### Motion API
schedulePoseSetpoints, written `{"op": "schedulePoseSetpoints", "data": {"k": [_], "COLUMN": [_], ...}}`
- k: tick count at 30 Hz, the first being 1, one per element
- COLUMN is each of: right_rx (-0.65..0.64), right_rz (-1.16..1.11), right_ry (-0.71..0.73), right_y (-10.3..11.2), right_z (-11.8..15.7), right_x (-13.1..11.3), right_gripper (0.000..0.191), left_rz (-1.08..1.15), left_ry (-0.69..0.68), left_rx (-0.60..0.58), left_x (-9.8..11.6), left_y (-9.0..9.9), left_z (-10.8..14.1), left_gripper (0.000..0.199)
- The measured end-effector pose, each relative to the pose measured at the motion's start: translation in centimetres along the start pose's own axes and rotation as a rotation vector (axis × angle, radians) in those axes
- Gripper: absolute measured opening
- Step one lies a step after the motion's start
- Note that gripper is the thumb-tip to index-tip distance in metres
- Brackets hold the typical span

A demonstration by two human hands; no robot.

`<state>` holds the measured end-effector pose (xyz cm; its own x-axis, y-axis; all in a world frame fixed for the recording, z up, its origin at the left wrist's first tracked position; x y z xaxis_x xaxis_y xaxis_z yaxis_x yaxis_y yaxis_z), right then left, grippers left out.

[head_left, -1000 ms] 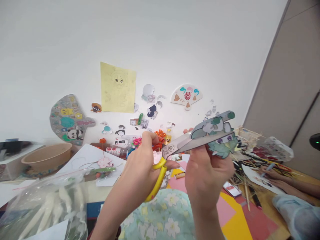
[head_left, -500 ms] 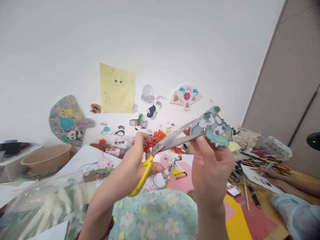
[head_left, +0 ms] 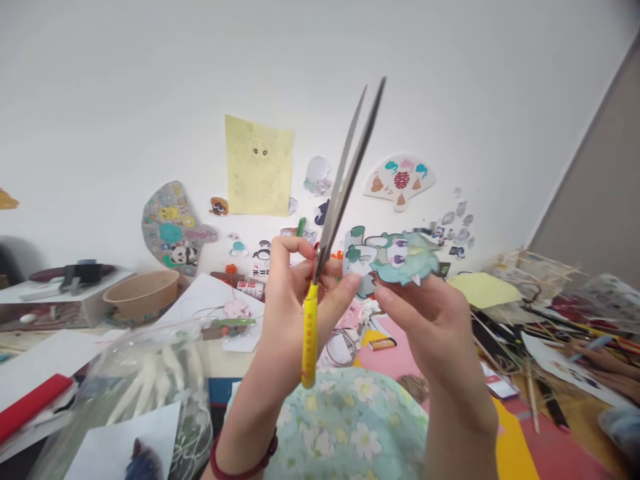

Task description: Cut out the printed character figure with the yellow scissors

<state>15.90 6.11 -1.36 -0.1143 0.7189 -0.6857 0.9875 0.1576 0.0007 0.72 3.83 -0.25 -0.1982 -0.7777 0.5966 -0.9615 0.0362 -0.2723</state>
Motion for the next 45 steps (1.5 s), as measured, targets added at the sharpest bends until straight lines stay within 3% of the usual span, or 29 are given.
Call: {"op": "schedulePoseSetpoints", "data": {"k": [12,18,27,45], "right_rx": [0.023,-0.027,0.007,-0.051], "right_rz": [0.059,0.031,0.027,-0.004], "right_ry": [-0.025,0.027,-0.003,-0.046], "right_y": [-0.2,0.3,-0.1,0.8], "right_z": [-0.4,-0.9,-0.9,-0.9], "right_x": [0.6,0.8,1.0,1.2], "right_gripper": [0.01,0.007,0.009,0.009], "left_rz": [-0.07,-0.017,-0.05,-0.066], "left_ry": [-0.079,-0.097,-0.057,-0.066], "left_rx": [0.088,0.114,0.101,0.051], "left_x": [-0.4,-0.5,-0.6,-0.6], "left_y": [0.3,0.4,0.5,0.4], "left_z": [0.1,-0.3,-0.2,0.1], "left_gripper": [0.045,0.046,0.048,0.046]}}
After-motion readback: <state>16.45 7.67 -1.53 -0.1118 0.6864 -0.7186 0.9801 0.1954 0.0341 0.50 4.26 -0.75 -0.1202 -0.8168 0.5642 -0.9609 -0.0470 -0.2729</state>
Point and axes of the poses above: each hand's wrist, its own z-axis away from the middle knuckle, its own y-axis out of the back of the hand, x = y × z, the point moved 1 cm from there along -z, towards the middle knuckle, and after that the axes turned 6 degrees about -y, right-handed, at the moved point
